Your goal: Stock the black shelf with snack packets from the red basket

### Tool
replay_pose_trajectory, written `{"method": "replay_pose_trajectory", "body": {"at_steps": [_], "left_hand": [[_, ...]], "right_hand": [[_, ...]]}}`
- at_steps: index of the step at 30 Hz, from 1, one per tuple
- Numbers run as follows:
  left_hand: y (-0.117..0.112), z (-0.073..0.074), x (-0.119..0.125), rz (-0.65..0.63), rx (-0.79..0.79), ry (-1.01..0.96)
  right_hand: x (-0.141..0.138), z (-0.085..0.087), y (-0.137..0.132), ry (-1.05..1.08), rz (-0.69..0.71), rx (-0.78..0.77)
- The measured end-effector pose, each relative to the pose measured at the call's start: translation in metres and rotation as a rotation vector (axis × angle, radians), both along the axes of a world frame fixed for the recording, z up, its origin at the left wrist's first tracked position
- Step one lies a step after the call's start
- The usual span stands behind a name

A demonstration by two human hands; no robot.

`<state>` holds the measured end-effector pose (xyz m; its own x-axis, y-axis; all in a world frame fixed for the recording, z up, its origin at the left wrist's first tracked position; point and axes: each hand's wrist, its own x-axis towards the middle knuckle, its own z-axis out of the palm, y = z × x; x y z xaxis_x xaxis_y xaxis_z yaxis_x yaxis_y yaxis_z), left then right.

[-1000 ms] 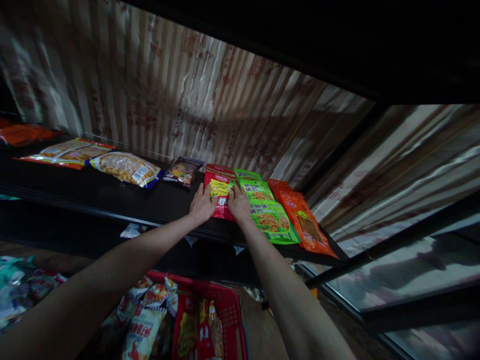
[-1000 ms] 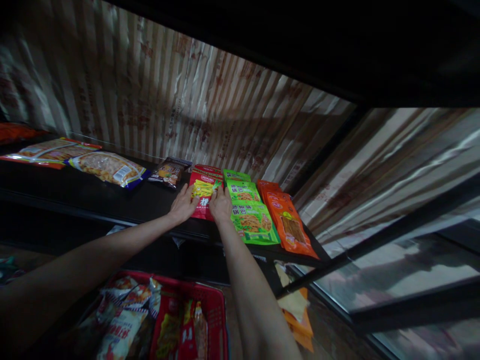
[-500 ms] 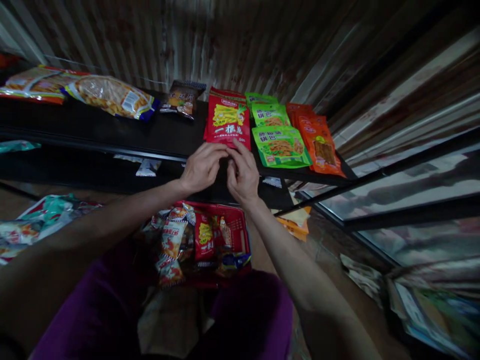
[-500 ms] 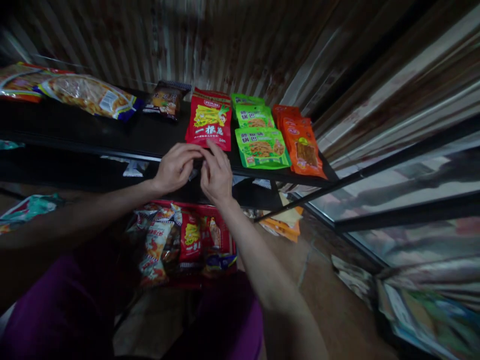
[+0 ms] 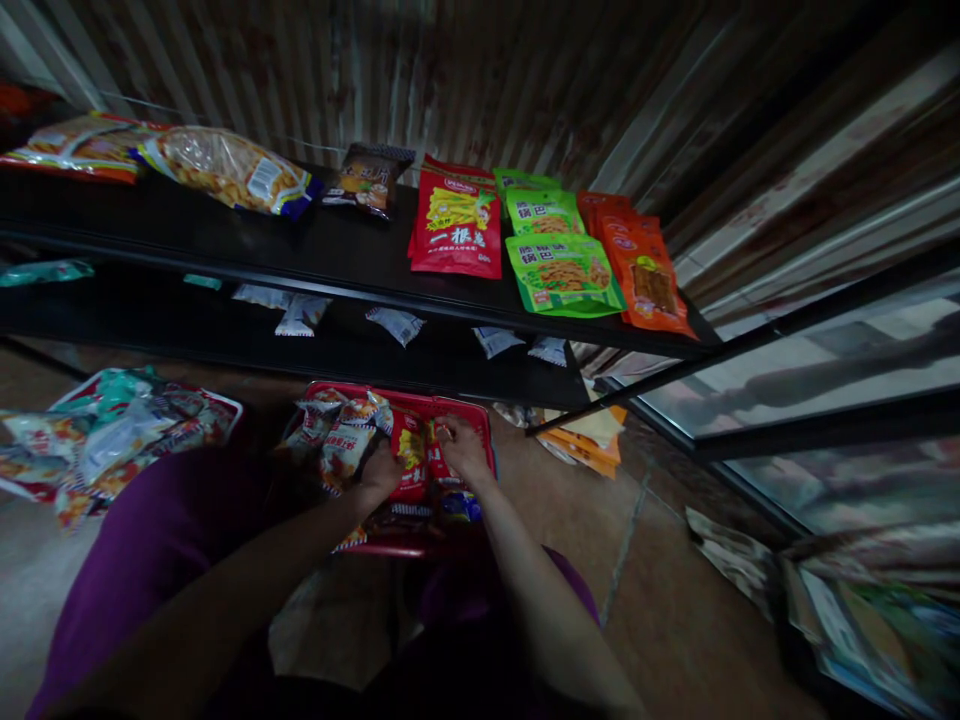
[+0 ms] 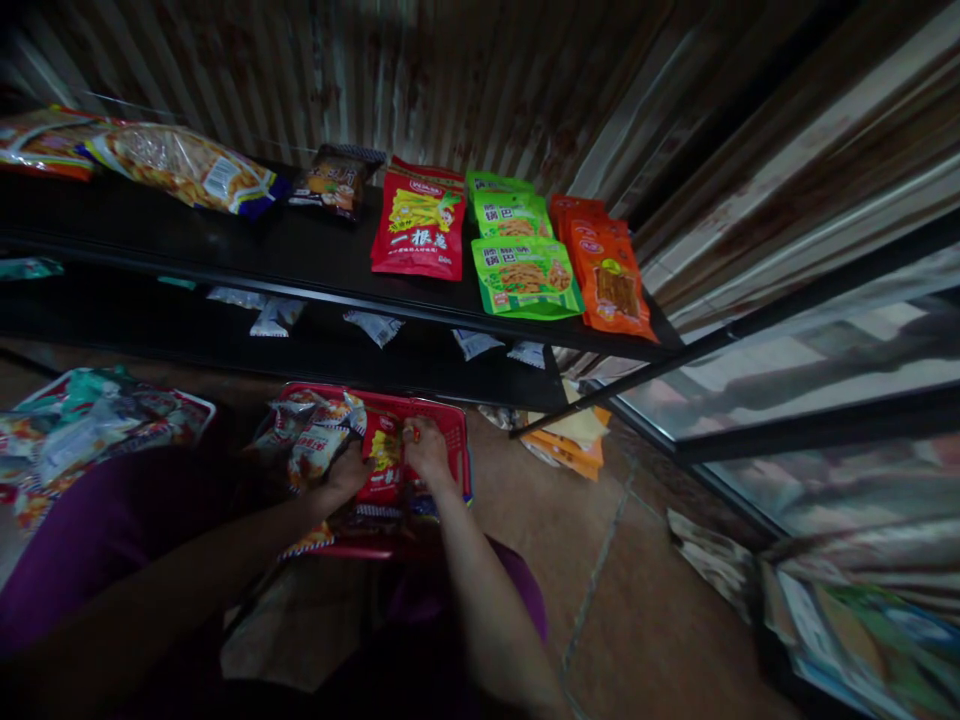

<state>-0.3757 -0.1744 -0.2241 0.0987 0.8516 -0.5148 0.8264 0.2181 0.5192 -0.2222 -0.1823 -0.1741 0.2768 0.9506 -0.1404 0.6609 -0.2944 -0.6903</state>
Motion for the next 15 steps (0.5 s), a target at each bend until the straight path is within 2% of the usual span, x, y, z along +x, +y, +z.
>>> {"method": "replay_pose_trajectory", "body": {"at_steps": [5,8,11,13,15], "left_hand": [[0.006,-0.01,0.016,0.038,-0.011,-0.051],[0.007,-0.008,0.014,0.032,0.055,-0.157],[0.006,0.004,0.005,0.026,0.138,-0.282],[0.007,0.018,-0.005,0.017,0.176,-0.357],[0.011,0.034,-0.017,0.038,0.167,-0.512]], "right_hand": [[0.018,-0.007,-0.004,0.081,-0.049,0.01],[0.022,-0.011,-0.008,0.118,-0.095,0.037],[0.024,-0.01,-0.011,0.187,-0.189,0.041],[0.024,-0.008,-0.012,0.273,-0.289,0.063],[0.023,-0.006,-0.012,0.425,-0.35,0.104]]}}
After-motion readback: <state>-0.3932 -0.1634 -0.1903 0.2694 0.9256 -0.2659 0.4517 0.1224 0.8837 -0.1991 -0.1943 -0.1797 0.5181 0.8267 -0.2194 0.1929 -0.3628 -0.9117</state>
